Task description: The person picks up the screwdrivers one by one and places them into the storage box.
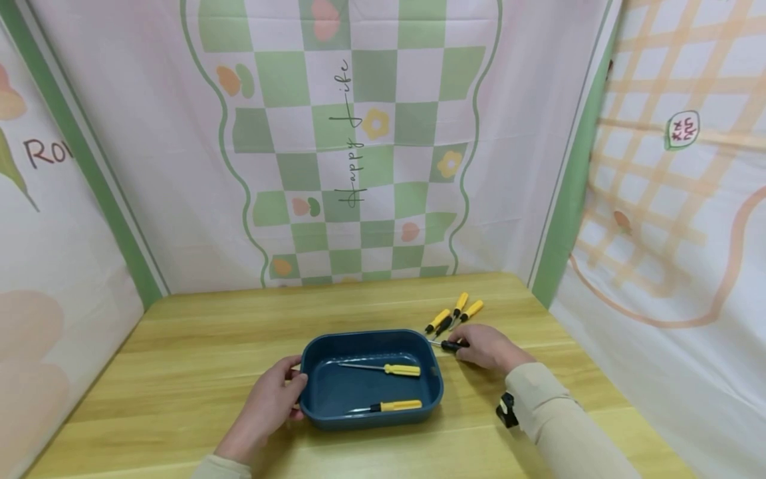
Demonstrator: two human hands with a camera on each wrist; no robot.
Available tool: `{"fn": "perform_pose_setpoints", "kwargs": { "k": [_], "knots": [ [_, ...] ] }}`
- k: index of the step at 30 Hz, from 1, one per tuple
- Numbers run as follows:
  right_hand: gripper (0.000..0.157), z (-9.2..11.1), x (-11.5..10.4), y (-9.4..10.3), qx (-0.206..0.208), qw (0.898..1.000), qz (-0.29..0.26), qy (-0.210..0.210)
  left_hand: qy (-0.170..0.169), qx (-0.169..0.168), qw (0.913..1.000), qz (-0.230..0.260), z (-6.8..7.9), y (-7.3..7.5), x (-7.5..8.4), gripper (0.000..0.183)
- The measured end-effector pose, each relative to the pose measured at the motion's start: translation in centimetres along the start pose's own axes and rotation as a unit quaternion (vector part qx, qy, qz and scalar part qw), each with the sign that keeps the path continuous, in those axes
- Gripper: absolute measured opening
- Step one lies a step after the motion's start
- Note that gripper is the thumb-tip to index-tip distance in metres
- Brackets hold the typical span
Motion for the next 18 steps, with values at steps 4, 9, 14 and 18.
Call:
{"fn": "perform_pose_setpoints", "kwargs": {
  "k": [4, 9, 14, 18],
  "knots": [
    [0.024, 0.10, -0.10, 0.12, 0.002, 1.000, 0.002, 0.003, 0.001, 0.000, 1.0000, -0.001, 0.01, 0.00, 0.00, 0.047],
    [0.023, 0.25, -0.34, 0.32, 0.006, 1.000, 0.006, 0.010, 0.004, 0.000, 1.0000, -0.002, 0.03, 0.00, 0.00, 0.047],
    [0.021, 0.40, -0.46, 0.50, 0.012, 1.000, 0.008, 0.013, 0.004, 0.000, 1.0000, -0.003, 0.03, 0.01, 0.01, 0.047],
    [0.019, 0.51, -0.63, 0.73, 0.013, 1.000, 0.006, 0.018, 0.007, 0.000, 1.0000, -0.007, 0.02, 0.05, 0.02, 0.047]
  ]
}}
Point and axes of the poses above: each hand's wrist, its own z-axis away from the middle knuckle, its own y-axis out of the back of the hand, x = y × z, the point moved 8 cm from there along -z, towards the middle knuckle, and after that the axes turned 8 degrees about -x, right-handed, at the moved point
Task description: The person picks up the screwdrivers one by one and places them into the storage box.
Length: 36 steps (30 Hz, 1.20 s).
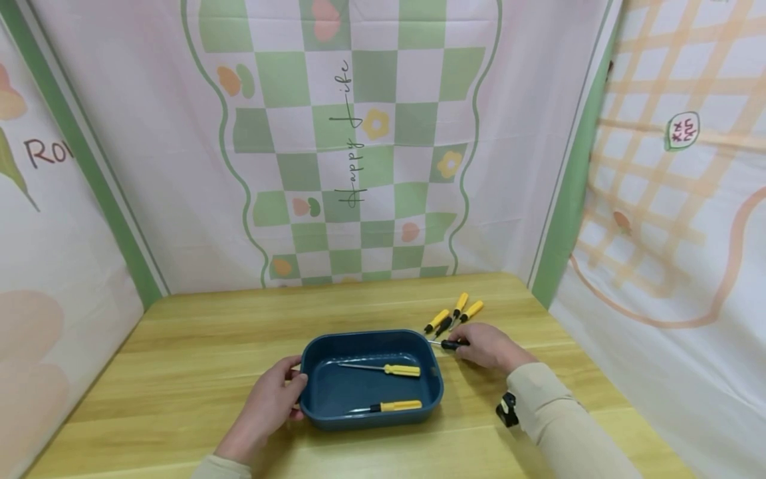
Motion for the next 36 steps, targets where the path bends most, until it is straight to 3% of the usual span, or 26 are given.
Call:
{"fn": "perform_pose_setpoints", "kwargs": {
  "k": [17, 27, 36],
  "knots": [
    [0.014, 0.4, 0.7, 0.4, -0.012, 1.000, -0.014, -0.022, 0.001, 0.002, 1.0000, -0.005, 0.0, 0.0, 0.0, 0.047],
    [0.013, 0.9, 0.1, 1.1, -0.004, 1.000, -0.030, 0.001, -0.002, 0.002, 1.0000, -0.009, -0.1, 0.0, 0.1, 0.047],
    [0.016, 0.9, 0.4, 1.4, 0.009, 1.000, -0.030, -0.003, 0.002, 0.003, 0.9999, -0.011, 0.0, 0.0, 0.1, 0.047]
  ]
}}
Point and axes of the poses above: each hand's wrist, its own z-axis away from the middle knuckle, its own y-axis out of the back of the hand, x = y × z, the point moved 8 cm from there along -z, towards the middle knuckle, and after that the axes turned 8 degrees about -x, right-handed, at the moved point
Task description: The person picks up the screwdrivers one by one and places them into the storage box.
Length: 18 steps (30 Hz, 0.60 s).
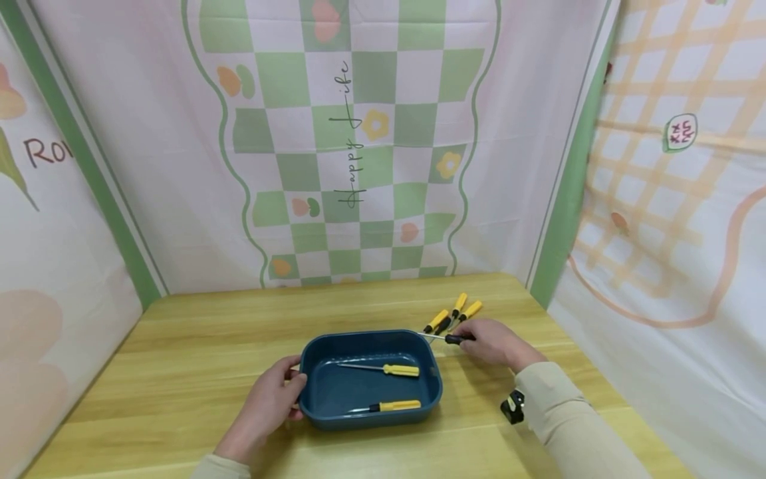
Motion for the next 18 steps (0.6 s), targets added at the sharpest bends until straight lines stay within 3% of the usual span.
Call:
{"fn": "perform_pose_setpoints", "kwargs": {
  "k": [18],
  "knots": [
    [0.016, -0.42, -0.71, 0.65, 0.017, 1.000, 0.002, 0.009, -0.001, -0.002, 1.0000, 0.008, -0.23, -0.09, -0.17, 0.048]
  ]
}}
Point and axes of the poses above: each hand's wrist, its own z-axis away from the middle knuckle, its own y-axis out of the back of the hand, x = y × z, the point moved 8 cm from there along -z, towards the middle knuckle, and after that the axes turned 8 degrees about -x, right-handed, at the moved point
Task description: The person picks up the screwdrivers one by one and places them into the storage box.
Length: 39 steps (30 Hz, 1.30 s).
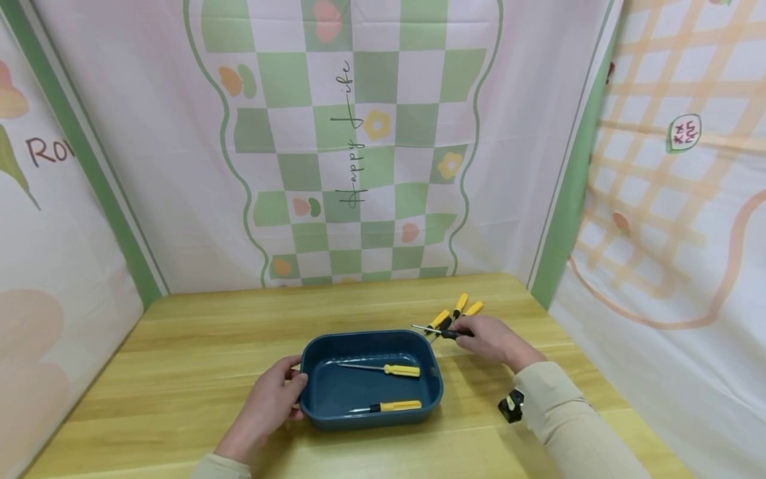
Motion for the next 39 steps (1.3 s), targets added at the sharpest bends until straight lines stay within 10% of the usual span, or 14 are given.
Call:
{"fn": "perform_pose_setpoints", "kwargs": {
  "k": [39],
  "knots": [
    [0.024, -0.1, -4.0, 1.3, 0.013, 0.993, -0.094, 0.065, -0.002, 0.001, 1.0000, 0.003, 0.3, 0.0, 0.0, 0.047]
  ]
}}
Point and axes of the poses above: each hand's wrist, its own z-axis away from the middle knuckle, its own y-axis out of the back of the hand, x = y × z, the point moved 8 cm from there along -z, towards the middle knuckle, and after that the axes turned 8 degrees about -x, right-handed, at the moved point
